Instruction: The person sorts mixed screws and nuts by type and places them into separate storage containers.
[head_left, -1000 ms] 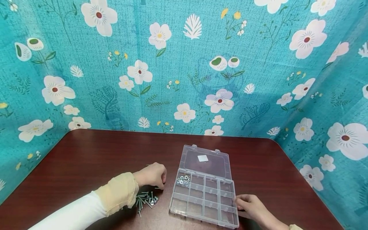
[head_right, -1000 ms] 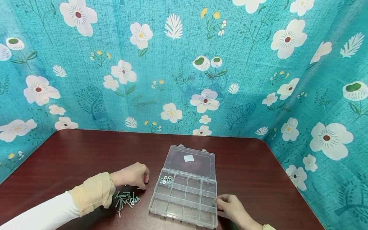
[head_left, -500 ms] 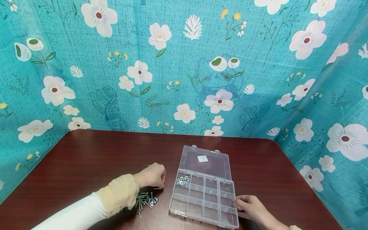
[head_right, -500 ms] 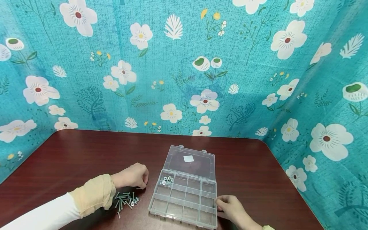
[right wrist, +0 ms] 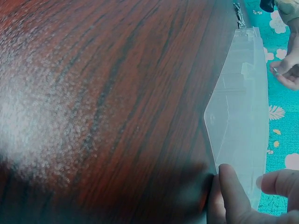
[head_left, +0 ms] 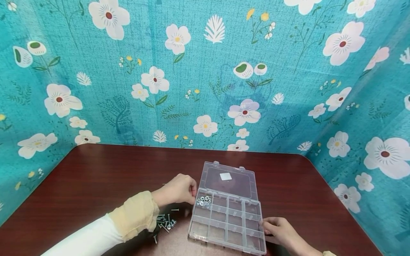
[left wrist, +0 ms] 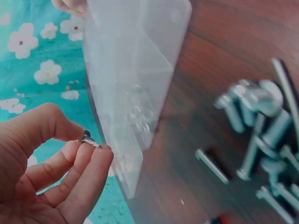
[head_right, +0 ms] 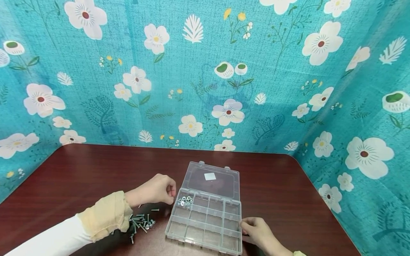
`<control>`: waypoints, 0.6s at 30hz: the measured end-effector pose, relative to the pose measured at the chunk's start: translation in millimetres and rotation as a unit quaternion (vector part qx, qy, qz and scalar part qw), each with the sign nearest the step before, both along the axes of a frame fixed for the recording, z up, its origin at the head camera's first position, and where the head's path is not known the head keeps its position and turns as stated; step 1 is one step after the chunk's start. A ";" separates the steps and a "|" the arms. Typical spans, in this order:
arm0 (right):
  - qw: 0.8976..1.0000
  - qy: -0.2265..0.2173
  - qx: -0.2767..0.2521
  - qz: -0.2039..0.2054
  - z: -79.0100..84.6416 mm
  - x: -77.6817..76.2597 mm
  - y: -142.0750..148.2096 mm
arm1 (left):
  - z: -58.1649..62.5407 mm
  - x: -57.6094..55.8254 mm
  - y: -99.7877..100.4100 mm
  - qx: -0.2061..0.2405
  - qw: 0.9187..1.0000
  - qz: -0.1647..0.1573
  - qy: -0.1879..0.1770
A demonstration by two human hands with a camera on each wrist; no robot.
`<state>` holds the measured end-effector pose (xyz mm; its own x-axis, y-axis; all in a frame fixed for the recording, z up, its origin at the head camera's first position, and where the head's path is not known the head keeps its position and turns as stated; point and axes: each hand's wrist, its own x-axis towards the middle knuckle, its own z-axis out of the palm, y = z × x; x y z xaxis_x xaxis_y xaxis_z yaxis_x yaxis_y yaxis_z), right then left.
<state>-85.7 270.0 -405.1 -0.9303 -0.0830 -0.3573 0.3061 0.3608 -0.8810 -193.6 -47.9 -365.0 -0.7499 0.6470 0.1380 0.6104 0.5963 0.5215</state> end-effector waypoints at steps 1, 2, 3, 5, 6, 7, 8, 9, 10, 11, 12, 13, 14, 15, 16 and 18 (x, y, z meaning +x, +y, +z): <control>1.000 0.000 0.001 -0.001 -0.2 -0.2 -0.2 | 1.7 0.9 2.3 0.004 1.000 -0.004 -0.005; 1.000 0.000 0.002 -0.001 -0.4 -0.4 -0.4 | 2.7 1.8 4.6 0.007 1.000 -0.009 -0.009; 1.000 -0.001 0.003 -0.002 -0.7 -0.6 -0.6 | 3.2 2.6 6.9 0.010 1.000 -0.015 -0.014; 1.000 -0.001 0.002 -0.003 -0.9 -0.4 -0.4 | 3.0 3.8 11.8 0.017 0.999 -0.027 -0.025; 1.000 -0.001 0.000 -0.002 -0.9 -0.3 -0.4 | 2.3 4.2 14.1 0.021 0.999 -0.033 -0.031; 1.000 -0.001 -0.002 -0.001 -1.0 -0.1 -0.5 | 1.2 4.6 16.1 0.025 0.998 -0.039 -0.033; 1.000 0.000 -0.004 0.000 -1.0 0.0 -0.5 | -0.1 5.0 17.9 0.029 0.998 -0.044 -0.038; 1.000 0.001 -0.006 0.000 -1.0 0.2 -0.7 | -1.6 5.2 19.6 0.031 0.997 -0.050 -0.040; 1.000 0.002 -0.006 0.001 -0.9 0.4 -0.7 | -3.2 5.5 21.2 0.033 0.997 -0.055 -0.042; 1.000 0.002 -0.006 -0.001 -0.8 0.5 -0.9 | -4.8 5.9 22.5 0.030 0.997 -0.058 -0.044; 1.000 0.002 -0.006 -0.001 -0.6 0.5 -1.0 | -6.0 6.3 23.7 0.028 0.997 -0.063 -0.044; 1.000 0.002 -0.004 -0.003 -0.4 0.4 -1.0 | -7.2 6.7 24.8 0.025 0.996 -0.067 -0.044; 1.000 0.001 -0.004 -0.004 -0.3 0.2 -1.1 | -8.0 7.1 25.5 0.022 0.996 -0.072 -0.043; 1.000 -0.001 -0.003 -0.005 -0.1 -0.1 -1.1 | -8.6 7.6 26.4 0.018 0.996 -0.077 -0.039; 1.000 -0.003 -0.003 -0.005 0.1 -0.5 -1.1 | -8.8 8.0 26.9 0.014 0.996 -0.079 -0.040; 1.000 -0.005 -0.003 -0.004 0.4 -1.1 -0.9 | -8.1 8.5 27.3 0.006 0.996 -0.086 -0.037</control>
